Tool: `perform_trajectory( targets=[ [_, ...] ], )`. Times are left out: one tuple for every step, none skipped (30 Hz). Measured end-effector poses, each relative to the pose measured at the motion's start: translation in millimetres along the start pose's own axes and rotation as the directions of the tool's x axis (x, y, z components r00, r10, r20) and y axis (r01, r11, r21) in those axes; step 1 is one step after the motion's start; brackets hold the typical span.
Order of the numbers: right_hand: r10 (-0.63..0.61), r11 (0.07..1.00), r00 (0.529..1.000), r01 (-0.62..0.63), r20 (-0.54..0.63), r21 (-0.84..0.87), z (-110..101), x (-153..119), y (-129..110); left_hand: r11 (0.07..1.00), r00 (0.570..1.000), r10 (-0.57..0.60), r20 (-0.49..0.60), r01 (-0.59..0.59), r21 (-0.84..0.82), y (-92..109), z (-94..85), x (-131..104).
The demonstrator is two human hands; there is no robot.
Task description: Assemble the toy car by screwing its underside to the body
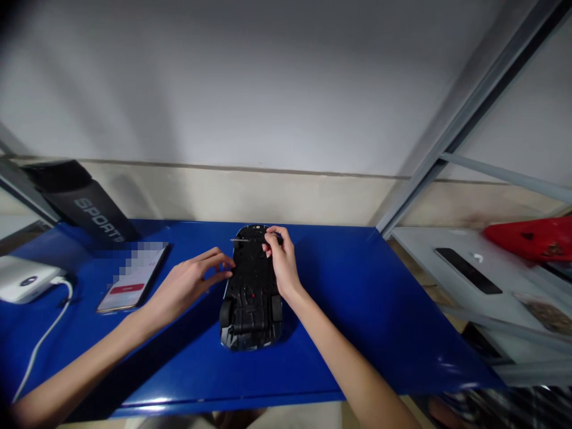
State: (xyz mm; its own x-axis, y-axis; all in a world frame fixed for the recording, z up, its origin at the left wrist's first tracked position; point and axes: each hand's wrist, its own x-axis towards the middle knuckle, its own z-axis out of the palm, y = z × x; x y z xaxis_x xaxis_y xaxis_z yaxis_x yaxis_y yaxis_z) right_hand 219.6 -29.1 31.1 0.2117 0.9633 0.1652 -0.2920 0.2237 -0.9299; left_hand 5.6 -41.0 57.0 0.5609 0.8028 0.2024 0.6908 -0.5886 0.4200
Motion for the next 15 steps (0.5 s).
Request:
perform_trajectory(
  targets=[
    [-0.001,1.0,1.0,0.001,0.001,0.001,-0.1,0.1,0.2,1.0,1.0,0.011,-0.017,-0.012,-0.002,0.4,1.1,-0.7],
    [-0.002,1.0,1.0,0.002,0.002,0.001,-0.1,0.2,0.3,1.0,0.999,0.021,-0.034,-0.021,0.0,1.2,2.1,-1.5],
    [-0.004,1.0,1.0,0.004,0.003,0.001,-0.1,0.5,0.5,1.0,0.998,0.026,-0.05,-0.026,0.006,2.2,3.0,-2.5],
    [-0.005,1.0,1.0,0.005,0.003,0.001,-0.1,0.7,0.6,1.0,0.998,0.025,-0.064,-0.024,0.016,3.3,3.7,-3.6],
    [-0.006,1.0,1.0,0.006,0.003,0.002,0.0,1.0,0.7,1.0,0.997,0.02,-0.072,-0.018,0.026,4.5,4.2,-4.7],
    [-0.005,1.0,1.0,0.005,0.002,0.004,0.0,1.3,0.8,0.999,0.997,0.012,-0.076,-0.01,0.036,5.6,4.5,-5.6],
    [-0.005,1.0,1.0,0.005,0.001,0.006,0.0,1.5,0.9,0.999,0.997,0.007,-0.077,-0.004,0.046,6.6,4.6,-6.4],
    [-0.004,1.0,1.0,0.004,0.0,0.007,0.0,1.6,0.9,0.998,0.997,0.008,-0.08,-0.003,0.058,7.4,4.6,-7.0],
    [-0.004,1.0,1.0,0.004,-0.001,0.008,-0.1,1.7,0.9,0.997,0.996,0.013,-0.083,-0.007,0.075,7.9,4.5,-7.4],
    [-0.003,1.0,1.0,0.003,-0.002,0.008,-0.1,1.7,0.9,0.995,0.996,0.02,-0.087,-0.012,0.098,8.4,4.5,-7.7],
    [-0.003,1.0,1.0,0.003,-0.002,0.008,-0.2,1.7,0.8,0.992,0.995,0.027,-0.093,-0.015,0.123,8.6,4.4,-7.8],
    [-0.003,1.0,1.0,0.003,-0.003,0.008,-0.3,1.6,0.8,0.989,0.995,0.032,-0.099,-0.017,0.147,8.8,4.5,-8.0],
    [-0.003,1.0,1.0,0.003,-0.003,0.008,-0.3,1.6,0.8,0.986,0.994,0.035,-0.107,-0.016,0.168,9.0,4.7,-8.2],
    [-0.003,1.0,1.0,0.003,-0.001,0.008,-0.4,1.6,0.8,0.983,0.993,0.036,-0.115,-0.014,0.184,9.2,4.9,-8.6],
    [-0.003,1.0,1.0,0.003,0.0,0.009,-0.5,1.6,0.8,0.981,0.992,0.035,-0.125,-0.01,0.196,9.5,5.2,-9.0]
  ],
)
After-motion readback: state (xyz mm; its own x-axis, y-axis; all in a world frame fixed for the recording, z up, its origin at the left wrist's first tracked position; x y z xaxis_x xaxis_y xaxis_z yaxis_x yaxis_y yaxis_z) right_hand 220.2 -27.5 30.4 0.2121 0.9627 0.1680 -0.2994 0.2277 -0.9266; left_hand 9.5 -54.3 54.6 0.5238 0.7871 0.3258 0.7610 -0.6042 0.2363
